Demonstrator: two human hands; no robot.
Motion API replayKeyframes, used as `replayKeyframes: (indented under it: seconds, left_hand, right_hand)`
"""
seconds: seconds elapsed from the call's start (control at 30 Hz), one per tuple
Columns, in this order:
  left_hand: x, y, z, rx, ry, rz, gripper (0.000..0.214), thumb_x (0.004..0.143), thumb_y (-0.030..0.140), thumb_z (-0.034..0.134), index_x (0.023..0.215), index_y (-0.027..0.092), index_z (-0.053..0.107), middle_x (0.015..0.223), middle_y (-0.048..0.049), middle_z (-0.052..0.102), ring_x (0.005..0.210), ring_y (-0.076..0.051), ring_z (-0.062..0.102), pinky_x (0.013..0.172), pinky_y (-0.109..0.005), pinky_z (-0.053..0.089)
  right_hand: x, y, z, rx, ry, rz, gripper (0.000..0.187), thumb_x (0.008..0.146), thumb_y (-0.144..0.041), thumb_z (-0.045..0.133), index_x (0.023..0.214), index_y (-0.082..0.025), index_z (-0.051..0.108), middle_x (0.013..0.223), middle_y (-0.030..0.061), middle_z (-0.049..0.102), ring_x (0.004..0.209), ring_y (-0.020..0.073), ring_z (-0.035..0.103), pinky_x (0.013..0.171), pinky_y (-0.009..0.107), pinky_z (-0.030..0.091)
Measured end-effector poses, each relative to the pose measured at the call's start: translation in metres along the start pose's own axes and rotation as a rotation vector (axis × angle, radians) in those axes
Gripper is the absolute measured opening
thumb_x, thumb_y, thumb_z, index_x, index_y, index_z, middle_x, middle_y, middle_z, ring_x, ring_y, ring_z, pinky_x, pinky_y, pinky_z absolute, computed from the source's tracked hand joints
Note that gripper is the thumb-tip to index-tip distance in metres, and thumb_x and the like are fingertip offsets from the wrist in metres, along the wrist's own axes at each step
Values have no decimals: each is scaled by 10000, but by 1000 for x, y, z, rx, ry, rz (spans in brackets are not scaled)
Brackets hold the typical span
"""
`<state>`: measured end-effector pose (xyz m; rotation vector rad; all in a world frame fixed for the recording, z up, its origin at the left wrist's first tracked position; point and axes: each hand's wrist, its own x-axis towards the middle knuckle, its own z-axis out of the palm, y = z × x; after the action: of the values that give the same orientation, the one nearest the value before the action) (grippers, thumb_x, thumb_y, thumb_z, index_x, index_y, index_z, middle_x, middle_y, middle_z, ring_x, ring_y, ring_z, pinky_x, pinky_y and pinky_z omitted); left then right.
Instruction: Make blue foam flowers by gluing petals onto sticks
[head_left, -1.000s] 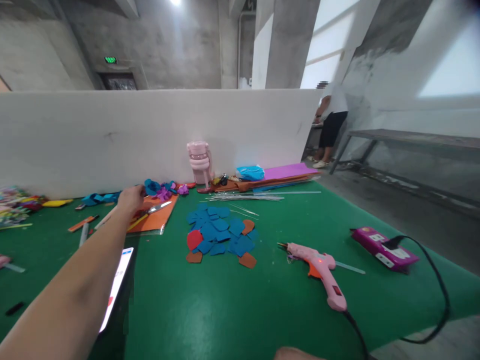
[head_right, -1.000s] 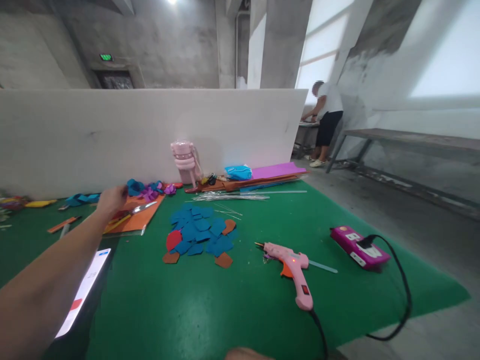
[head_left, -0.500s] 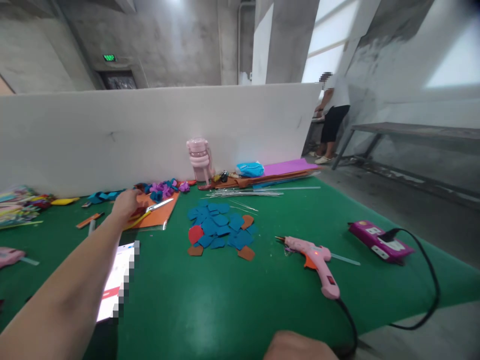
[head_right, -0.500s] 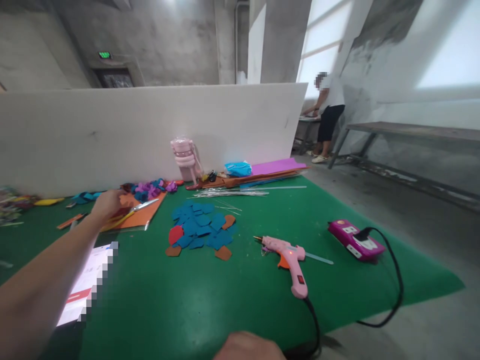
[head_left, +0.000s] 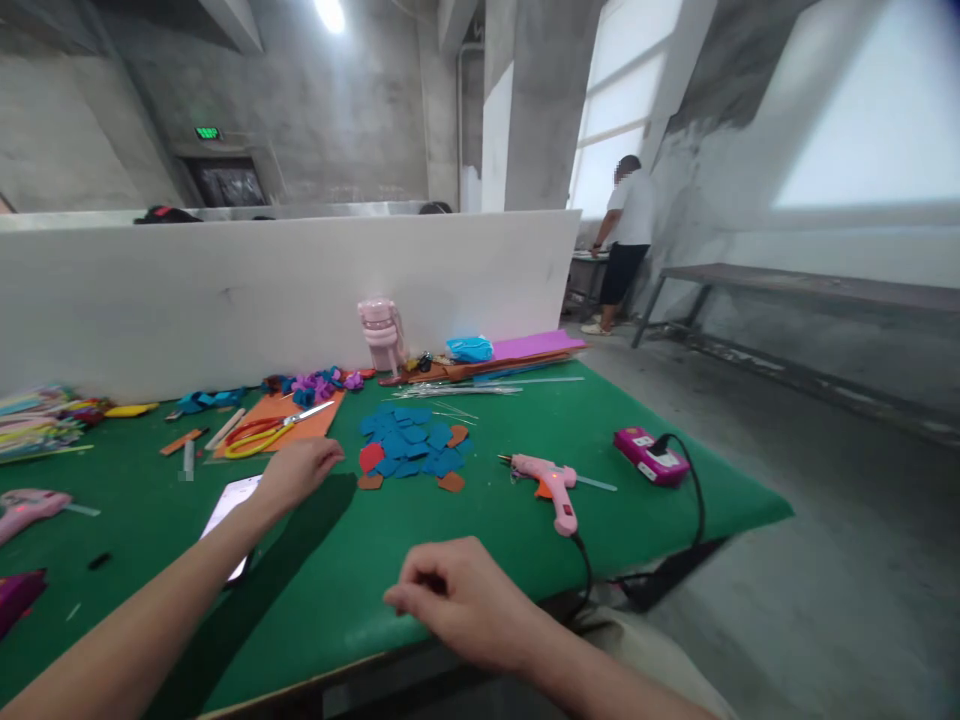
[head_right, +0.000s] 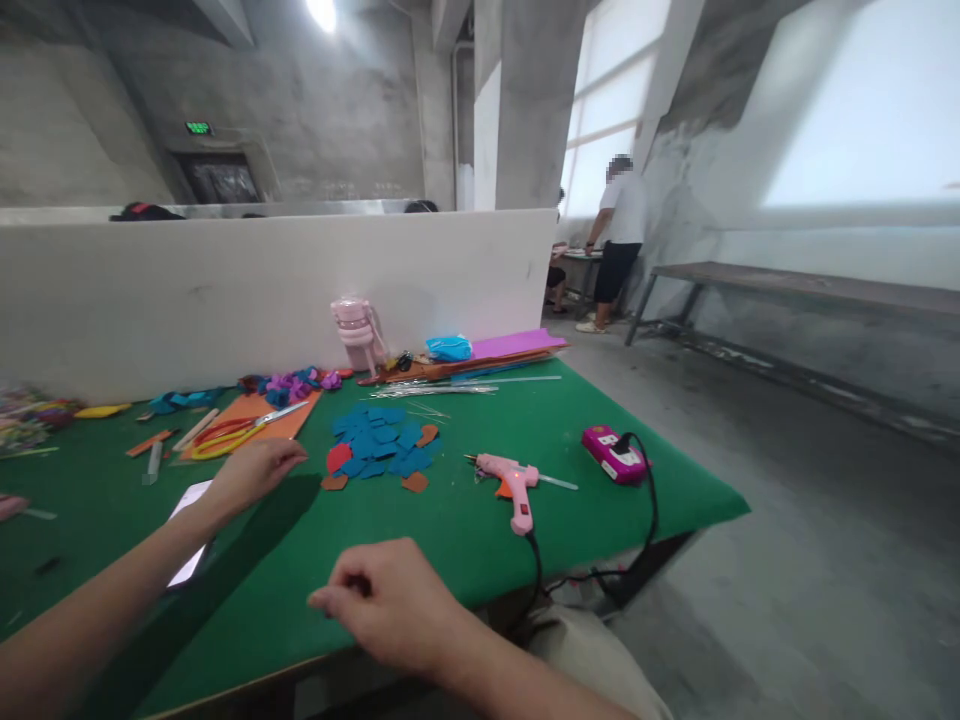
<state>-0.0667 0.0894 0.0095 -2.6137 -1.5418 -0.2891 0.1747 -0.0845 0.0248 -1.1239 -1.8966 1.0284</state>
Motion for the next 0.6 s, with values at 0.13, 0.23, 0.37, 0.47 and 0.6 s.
replayKeyframes:
  seconds: [0.13, 0.23, 0.37, 0.47, 0.6]
  left_hand:
    - [0, 44, -1, -87, -10, 61, 265, 794, 315, 372, 782, 214, 616, 805, -42, 660, 737, -179, 582, 628, -241, 380]
    - [-3, 55, -2, -77, -3, 52, 277, 799, 322, 360, 771, 222, 616, 802, -39, 661, 737, -181, 582, 619, -243, 378]
    - [-1, 40, -2, -11, -13, -25, 268, 785, 316, 370, 788, 236, 626, 818, -34, 666, 760, -194, 584, 624, -252, 377]
    - [18, 25, 0, -12, -9, -47, 272, 775, 297, 377, 804, 221, 637, 823, -46, 669, 769, -200, 586, 631, -255, 389]
    - [65, 31, 9, -1, 56, -10, 282, 766, 257, 388, 824, 194, 656, 835, -76, 675, 745, -199, 588, 651, -263, 399]
  right_hand:
    - [17, -2, 17, -11, -15, -98, 163, 754, -295, 532, 687, -175, 619, 512, -56, 476, 484, 57, 426, 456, 152, 279]
    - [18, 15, 26, -48, 68, -40, 179, 767, -292, 511, 697, -170, 622, 525, -43, 506, 495, 66, 433, 464, 157, 286]
    - [15, 33, 26, -144, 93, -69, 178, 762, -300, 521, 693, -175, 627, 572, -27, 566, 520, 73, 456, 496, 172, 291]
    - [16, 31, 20, -142, 126, -88, 217, 790, -321, 482, 710, -174, 620, 573, -25, 563, 513, 73, 443, 487, 174, 282]
    - [18, 20, 14, -98, 179, -88, 234, 806, -326, 458, 711, -172, 607, 576, -27, 552, 512, 73, 435, 488, 176, 283]
